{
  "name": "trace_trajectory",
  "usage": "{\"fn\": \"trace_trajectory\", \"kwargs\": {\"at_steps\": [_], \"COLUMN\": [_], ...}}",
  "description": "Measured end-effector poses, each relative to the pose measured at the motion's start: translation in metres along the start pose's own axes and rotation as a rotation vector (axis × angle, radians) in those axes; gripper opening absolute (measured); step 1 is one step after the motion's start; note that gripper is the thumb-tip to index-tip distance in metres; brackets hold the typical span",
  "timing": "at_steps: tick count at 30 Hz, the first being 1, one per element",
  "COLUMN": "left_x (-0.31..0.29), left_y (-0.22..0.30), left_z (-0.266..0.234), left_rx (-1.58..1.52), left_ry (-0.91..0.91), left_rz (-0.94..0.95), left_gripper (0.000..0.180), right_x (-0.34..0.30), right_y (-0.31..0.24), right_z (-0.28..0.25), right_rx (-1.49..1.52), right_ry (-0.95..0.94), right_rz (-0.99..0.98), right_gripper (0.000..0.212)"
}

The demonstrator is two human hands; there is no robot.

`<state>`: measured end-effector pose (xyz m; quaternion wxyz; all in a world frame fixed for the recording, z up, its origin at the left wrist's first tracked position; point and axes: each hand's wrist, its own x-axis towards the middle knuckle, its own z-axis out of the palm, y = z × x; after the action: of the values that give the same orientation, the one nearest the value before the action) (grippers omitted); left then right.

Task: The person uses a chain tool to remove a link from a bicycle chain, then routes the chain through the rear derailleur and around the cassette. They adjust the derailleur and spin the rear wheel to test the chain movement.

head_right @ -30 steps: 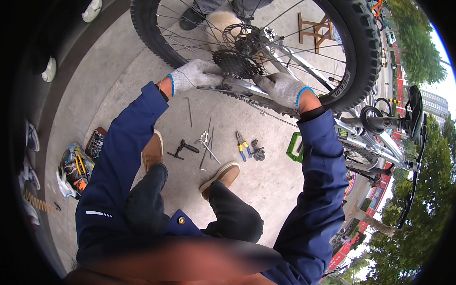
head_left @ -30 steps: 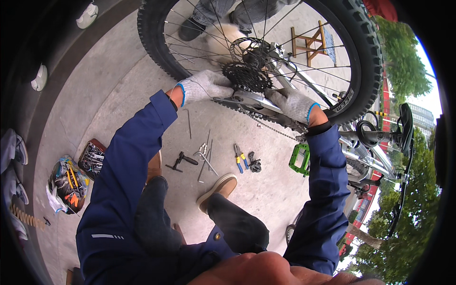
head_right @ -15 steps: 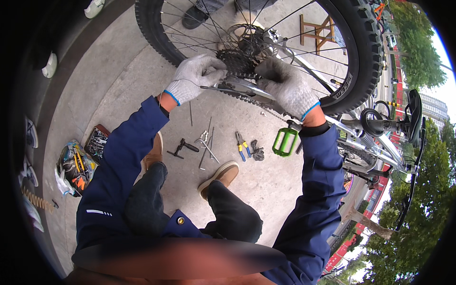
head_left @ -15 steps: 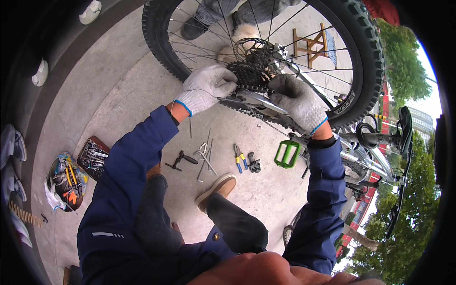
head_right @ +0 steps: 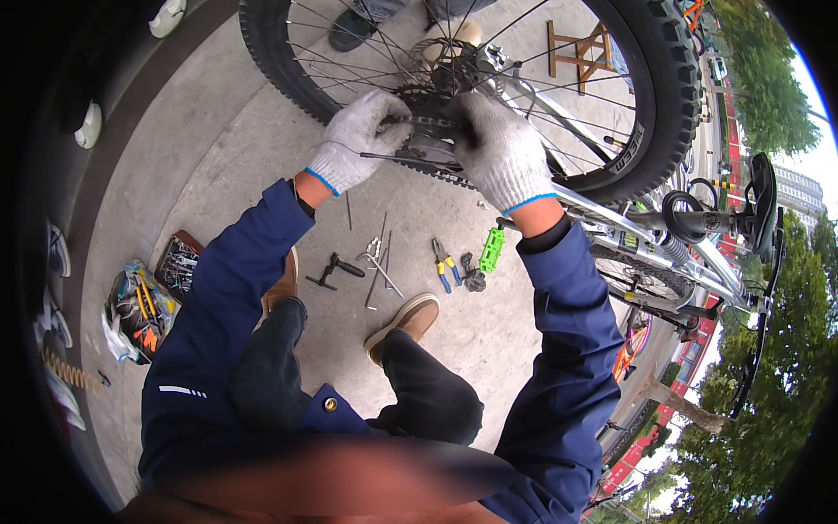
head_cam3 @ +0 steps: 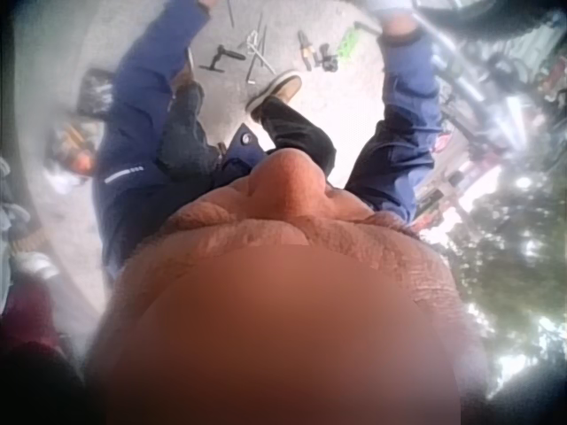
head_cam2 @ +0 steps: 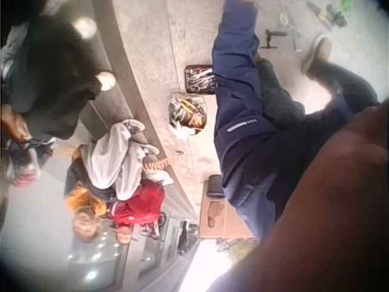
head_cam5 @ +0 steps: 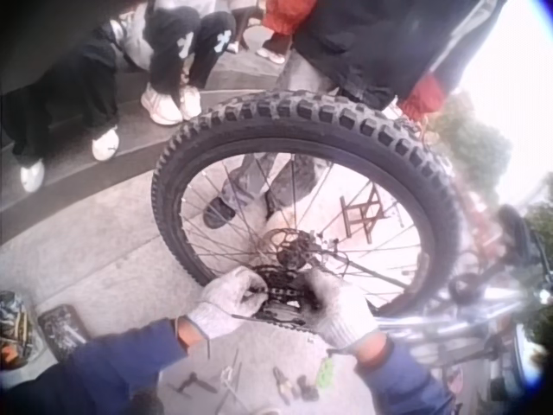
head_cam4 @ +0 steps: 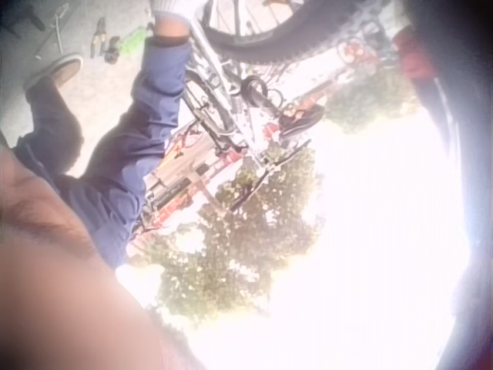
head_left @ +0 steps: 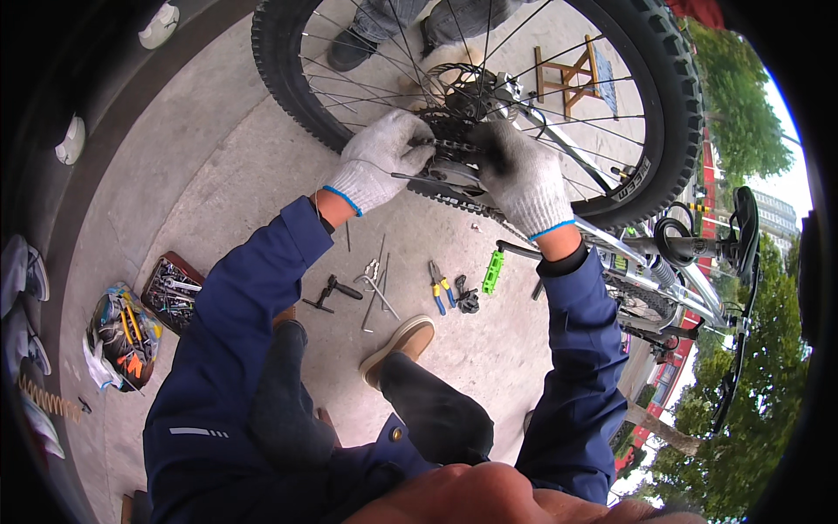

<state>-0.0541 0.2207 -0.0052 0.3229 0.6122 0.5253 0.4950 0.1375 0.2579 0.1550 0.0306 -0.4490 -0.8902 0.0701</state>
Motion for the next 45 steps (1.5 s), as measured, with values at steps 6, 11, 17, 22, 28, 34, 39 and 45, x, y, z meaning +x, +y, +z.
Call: {"fn": "trace_trajectory", "kwargs": {"at_steps": [6, 11, 17, 22, 28, 34, 39, 45], "left_x": [-0.006, 0.003, 0.005, 0.011, 0.006, 0.002, -0.008, -0.006], "left_y": [-0.003, -0.006, -0.004, -0.003, -0.009, -0.025, -0.034, -0.029], "left_z": [0.006, 0.004, 0.004, -0.004, -0.004, 0.004, 0.01, 0.013], "left_rx": [0.07, 0.131, 0.139, 0.172, 0.18, 0.014, -0.133, -0.164], "left_ry": [0.006, 0.185, 0.2, 0.167, 0.088, 0.022, 0.048, 0.087], "left_rz": [-0.062, 0.078, 0.093, 0.128, 0.033, -0.163, -0.173, -0.14], "left_gripper": [0.027, 0.027, 0.024, 0.023, 0.027, 0.026, 0.028, 0.029], "right_x": [-0.012, -0.021, -0.027, -0.026, -0.023, -0.022, -0.033, -0.082], "right_y": [0.017, 0.02, 0.021, 0.021, 0.015, 0.01, 0.01, 0.015], "right_z": [0.004, 0.014, 0.027, 0.027, 0.025, 0.023, 0.026, 0.021], "right_rx": [0.125, 0.281, 0.279, 0.273, 0.193, 0.094, 0.281, 0.609], "right_ry": [0.023, 0.109, 0.218, 0.243, 0.263, 0.339, 0.483, 0.623], "right_rz": [0.032, 0.094, 0.138, 0.138, 0.112, 0.033, 0.094, 0.246], "right_gripper": [0.02, 0.018, 0.019, 0.016, 0.014, 0.016, 0.022, 0.019]}}
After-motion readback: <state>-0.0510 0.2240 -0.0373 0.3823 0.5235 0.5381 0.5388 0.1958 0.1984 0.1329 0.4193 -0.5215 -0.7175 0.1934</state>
